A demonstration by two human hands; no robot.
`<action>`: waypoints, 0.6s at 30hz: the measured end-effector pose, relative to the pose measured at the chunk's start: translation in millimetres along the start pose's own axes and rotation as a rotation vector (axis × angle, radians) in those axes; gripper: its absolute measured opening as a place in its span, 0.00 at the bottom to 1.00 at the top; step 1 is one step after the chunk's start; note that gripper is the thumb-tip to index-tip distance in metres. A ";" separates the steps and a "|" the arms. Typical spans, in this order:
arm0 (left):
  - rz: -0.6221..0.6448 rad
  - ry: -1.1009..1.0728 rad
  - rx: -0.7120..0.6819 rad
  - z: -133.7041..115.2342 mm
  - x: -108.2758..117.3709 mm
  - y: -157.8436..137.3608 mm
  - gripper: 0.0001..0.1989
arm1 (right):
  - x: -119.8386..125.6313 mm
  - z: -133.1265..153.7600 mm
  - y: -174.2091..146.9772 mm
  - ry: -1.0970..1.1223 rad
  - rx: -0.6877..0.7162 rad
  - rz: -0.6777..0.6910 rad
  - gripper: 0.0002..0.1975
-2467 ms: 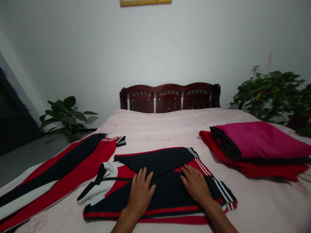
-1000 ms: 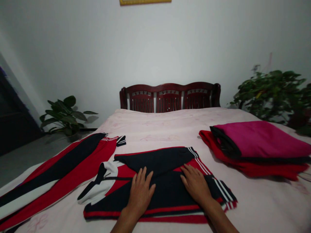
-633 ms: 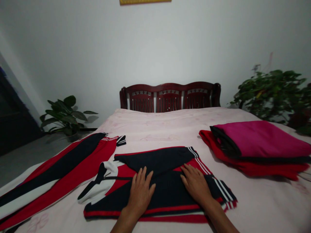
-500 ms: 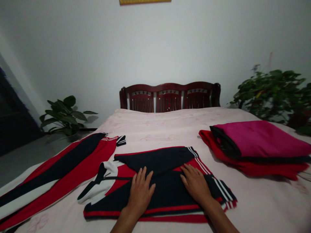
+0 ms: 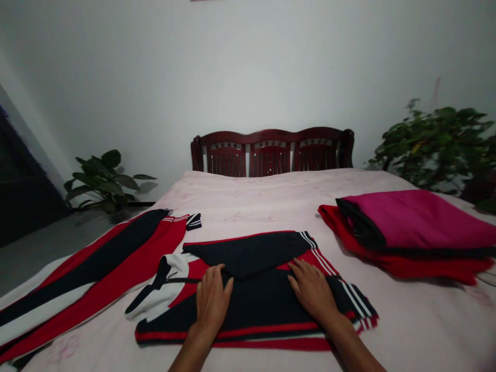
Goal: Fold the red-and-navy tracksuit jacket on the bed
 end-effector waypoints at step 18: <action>0.062 -0.534 -0.448 -3.4 43.5 -4.5 0.11 | -0.4 -0.1 0.6 0.000 0.009 -0.003 0.21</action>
Point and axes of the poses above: each hand's wrist, its own y-axis towards the middle knuckle, its own x-axis out of the back of the hand, z = x × y, the point moved 7 cm from there along y, towards the middle knuckle, and after that the axes turned 10 degrees about x, right-handed, at the moved point
